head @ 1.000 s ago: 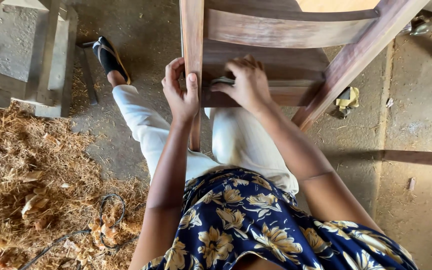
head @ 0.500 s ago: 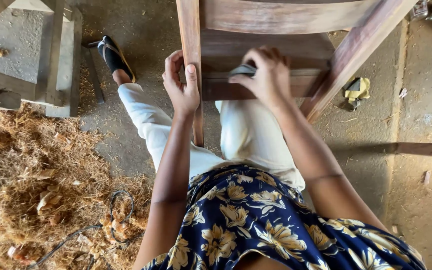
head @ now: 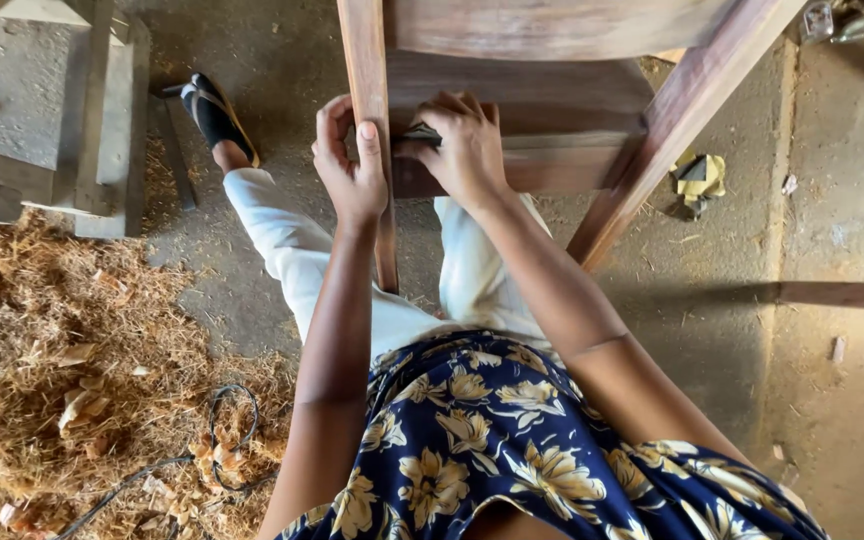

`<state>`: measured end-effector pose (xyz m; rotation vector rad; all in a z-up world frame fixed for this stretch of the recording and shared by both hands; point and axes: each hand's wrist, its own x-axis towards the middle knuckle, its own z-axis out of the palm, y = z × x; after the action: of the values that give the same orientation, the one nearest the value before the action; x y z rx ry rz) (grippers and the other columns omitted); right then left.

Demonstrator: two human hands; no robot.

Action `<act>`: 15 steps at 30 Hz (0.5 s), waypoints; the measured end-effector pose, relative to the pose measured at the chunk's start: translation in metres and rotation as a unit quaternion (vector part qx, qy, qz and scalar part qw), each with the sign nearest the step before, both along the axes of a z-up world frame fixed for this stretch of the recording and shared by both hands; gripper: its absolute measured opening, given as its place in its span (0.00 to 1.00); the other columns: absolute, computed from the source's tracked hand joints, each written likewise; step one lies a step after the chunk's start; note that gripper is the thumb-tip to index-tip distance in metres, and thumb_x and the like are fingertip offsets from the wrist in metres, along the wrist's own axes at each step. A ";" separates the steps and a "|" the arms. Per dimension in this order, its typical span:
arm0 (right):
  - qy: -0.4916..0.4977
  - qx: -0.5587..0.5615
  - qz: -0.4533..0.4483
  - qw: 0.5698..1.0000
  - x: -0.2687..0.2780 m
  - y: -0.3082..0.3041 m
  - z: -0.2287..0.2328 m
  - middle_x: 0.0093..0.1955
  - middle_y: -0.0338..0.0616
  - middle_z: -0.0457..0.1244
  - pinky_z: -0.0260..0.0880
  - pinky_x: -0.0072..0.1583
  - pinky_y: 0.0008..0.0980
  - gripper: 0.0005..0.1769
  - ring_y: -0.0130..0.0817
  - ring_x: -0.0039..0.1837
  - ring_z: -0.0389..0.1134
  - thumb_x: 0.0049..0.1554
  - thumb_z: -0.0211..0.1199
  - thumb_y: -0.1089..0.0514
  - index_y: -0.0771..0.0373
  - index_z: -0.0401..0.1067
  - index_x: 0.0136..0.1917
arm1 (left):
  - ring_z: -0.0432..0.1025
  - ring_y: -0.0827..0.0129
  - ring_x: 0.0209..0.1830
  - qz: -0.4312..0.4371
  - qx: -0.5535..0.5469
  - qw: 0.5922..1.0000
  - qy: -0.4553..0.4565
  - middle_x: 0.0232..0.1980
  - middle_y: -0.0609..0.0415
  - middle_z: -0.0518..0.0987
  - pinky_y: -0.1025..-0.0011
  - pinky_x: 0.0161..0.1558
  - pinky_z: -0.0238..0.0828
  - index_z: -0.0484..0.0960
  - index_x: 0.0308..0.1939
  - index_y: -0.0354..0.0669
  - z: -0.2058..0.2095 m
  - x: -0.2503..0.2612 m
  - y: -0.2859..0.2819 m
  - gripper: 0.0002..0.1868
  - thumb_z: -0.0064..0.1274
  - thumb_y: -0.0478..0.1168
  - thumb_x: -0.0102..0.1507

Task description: The person sits on the floor and sands a wooden chair using a sanding block. They smooth the chair's legs, seat, and backrest, moving the sanding block along the wood grain.

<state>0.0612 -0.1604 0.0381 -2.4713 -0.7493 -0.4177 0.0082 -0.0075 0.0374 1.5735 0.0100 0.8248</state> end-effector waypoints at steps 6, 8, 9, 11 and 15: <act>0.073 0.119 0.083 0.987 0.002 -0.030 0.038 0.44 0.41 0.74 0.72 0.50 0.28 0.10 0.31 0.46 0.75 0.53 0.79 0.57 0.62 0.80 0.45 | 0.76 0.67 0.45 0.009 -0.003 1.000 -0.009 0.47 0.51 0.79 0.69 0.48 0.72 0.74 0.53 0.36 0.006 -0.002 0.003 0.28 0.44 0.60 0.70; 0.137 0.160 -0.074 0.975 0.005 -0.042 0.026 0.35 0.33 0.68 0.62 0.39 0.28 0.23 0.21 0.38 0.64 0.59 0.68 0.37 0.59 0.78 0.44 | 0.76 0.67 0.44 0.002 0.003 1.000 0.004 0.46 0.52 0.79 0.69 0.47 0.72 0.74 0.52 0.37 0.001 -0.005 0.005 0.29 0.44 0.63 0.70; 0.139 0.160 -0.073 0.975 0.001 -0.031 0.025 0.35 0.33 0.68 0.62 0.39 0.28 0.23 0.21 0.38 0.64 0.59 0.68 0.37 0.59 0.78 0.44 | 0.76 0.67 0.44 0.003 0.003 1.000 0.005 0.46 0.52 0.79 0.69 0.47 0.72 0.74 0.52 0.37 -0.001 -0.007 0.004 0.29 0.44 0.63 0.70; 0.003 0.078 -0.038 0.996 -0.008 -0.008 0.023 0.42 0.34 0.74 0.70 0.42 0.29 0.13 0.28 0.40 0.74 0.62 0.66 0.44 0.52 0.81 0.44 | 0.77 0.66 0.46 0.022 0.004 1.000 0.018 0.48 0.53 0.79 0.69 0.49 0.73 0.75 0.53 0.38 -0.005 -0.009 0.004 0.32 0.45 0.66 0.68; -0.123 -0.037 -0.165 0.978 -0.016 0.042 -0.015 0.38 0.28 0.68 0.63 0.53 0.41 0.13 0.33 0.47 0.69 0.47 0.74 0.44 0.43 0.73 0.43 | 0.80 0.58 0.52 0.005 0.021 1.000 0.007 0.48 0.52 0.86 0.70 0.61 0.51 0.76 0.58 0.49 -0.037 -0.002 0.010 0.27 0.44 0.65 0.69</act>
<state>0.0448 -0.1185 0.0234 -2.6517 -0.4513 -0.8439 0.0062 0.0029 0.0005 1.6199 0.0103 0.8274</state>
